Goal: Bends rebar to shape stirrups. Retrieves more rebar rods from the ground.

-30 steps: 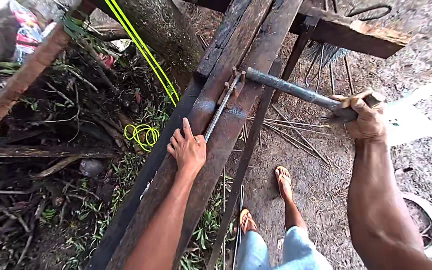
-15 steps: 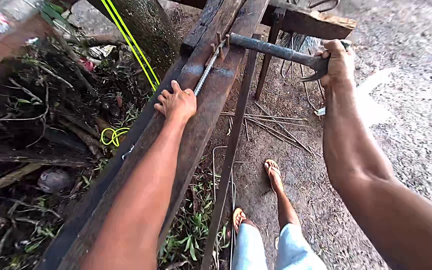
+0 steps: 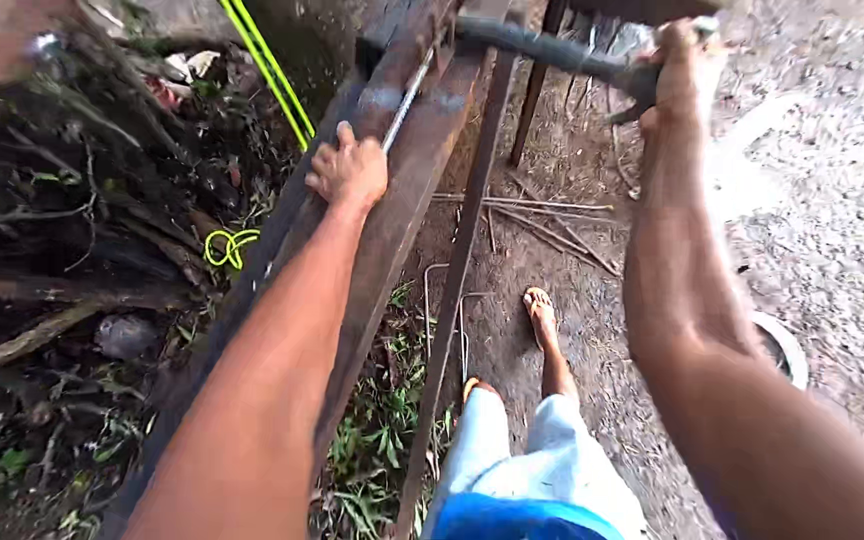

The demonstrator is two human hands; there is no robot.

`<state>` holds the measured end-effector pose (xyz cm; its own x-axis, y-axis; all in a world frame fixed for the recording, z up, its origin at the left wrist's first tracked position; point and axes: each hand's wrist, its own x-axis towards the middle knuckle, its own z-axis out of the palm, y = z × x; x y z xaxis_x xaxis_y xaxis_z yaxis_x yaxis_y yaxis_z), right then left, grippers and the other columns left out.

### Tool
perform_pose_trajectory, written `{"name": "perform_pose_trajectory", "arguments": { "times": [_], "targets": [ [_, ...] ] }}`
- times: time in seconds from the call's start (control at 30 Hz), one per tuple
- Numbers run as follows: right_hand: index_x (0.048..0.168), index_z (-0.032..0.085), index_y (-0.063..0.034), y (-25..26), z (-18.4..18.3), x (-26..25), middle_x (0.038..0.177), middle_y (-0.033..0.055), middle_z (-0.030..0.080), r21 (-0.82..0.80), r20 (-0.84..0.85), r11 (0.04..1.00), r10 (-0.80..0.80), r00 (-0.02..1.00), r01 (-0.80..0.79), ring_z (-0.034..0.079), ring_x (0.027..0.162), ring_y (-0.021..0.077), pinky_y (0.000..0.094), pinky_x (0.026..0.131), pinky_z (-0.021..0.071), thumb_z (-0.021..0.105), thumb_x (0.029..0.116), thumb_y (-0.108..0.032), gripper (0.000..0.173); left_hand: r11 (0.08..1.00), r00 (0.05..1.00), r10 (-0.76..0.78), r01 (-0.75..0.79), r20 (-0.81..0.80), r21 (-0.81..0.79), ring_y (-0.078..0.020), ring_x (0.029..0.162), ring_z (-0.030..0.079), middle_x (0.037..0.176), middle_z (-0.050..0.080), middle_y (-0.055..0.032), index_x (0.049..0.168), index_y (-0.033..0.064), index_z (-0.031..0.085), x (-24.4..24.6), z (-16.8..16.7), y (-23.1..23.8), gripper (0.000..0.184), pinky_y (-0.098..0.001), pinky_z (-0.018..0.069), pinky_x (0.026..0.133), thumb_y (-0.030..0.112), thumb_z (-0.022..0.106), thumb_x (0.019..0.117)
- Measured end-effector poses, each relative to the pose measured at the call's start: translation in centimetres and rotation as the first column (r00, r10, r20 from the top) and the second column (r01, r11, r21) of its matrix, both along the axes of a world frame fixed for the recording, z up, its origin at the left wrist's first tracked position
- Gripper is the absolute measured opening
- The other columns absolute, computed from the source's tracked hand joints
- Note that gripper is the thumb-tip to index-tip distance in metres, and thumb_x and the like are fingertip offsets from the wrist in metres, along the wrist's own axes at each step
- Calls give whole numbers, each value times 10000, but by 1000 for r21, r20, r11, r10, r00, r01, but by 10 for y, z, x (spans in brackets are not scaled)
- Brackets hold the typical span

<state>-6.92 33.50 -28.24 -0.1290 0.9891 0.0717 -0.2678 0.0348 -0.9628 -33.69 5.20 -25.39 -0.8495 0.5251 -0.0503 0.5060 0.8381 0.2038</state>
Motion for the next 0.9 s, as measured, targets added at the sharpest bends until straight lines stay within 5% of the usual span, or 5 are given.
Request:
{"name": "perform_pose_trajectory", "arguments": {
  "times": [0.1, 0.2, 0.43, 0.77, 0.9],
  "targets": [
    [1085, 600, -55, 27, 33, 1, 832, 33, 659, -44, 57, 999, -3, 998, 5, 670, 737, 167, 408, 714, 604, 625, 984, -236, 208, 996, 998, 46, -43, -45, 75, -552, 1370, 416, 1494, 443, -331, 1598, 157, 347, -2, 9, 15, 613, -773, 339, 1004, 400, 375, 1036],
    [905, 585, -107, 38, 29, -1, 749, -6, 654, -116, 99, 993, -3, 995, 15, 657, 680, 138, 375, 684, 592, 630, 961, -205, 122, 998, 997, 67, -67, -26, -2, -539, 1370, 424, 1489, 450, -321, 1634, 181, 265, 1, 2, 14, 654, -749, 333, 1040, 367, 433, 1030],
    [742, 554, -114, 59, -11, 9, 650, 11, 642, -174, -1, 977, 122, 993, -120, 640, 610, 130, 306, 661, 576, 559, 975, -68, 238, 995, 989, 102, -104, -103, -11, -535, 1334, 472, 1448, 499, -325, 1595, 133, 371, 1, 6, 23, 629, -705, 313, 1077, 269, 441, 985],
    [708, 535, -210, 92, -26, 249, 612, -70, 583, -345, 263, 931, -27, 964, 120, 640, 630, 114, 341, 728, 593, 444, 989, -133, 304, 991, 991, 128, -129, -41, -23, -483, 1366, 450, 1495, 466, -267, 1615, 178, 309, -4, -3, 18, 650, -686, 311, 1090, 281, 414, 982],
    [713, 494, -216, 102, -18, 278, 589, -82, 529, -383, 231, 894, -151, 961, 233, 615, 623, 101, 347, 764, 591, 389, 1035, -151, 344, 992, 991, 128, -128, -46, -9, -482, 1373, 445, 1501, 461, -261, 1618, 191, 300, -6, -4, 19, 650, -694, 307, 1091, 305, 403, 986]
  ]
}}
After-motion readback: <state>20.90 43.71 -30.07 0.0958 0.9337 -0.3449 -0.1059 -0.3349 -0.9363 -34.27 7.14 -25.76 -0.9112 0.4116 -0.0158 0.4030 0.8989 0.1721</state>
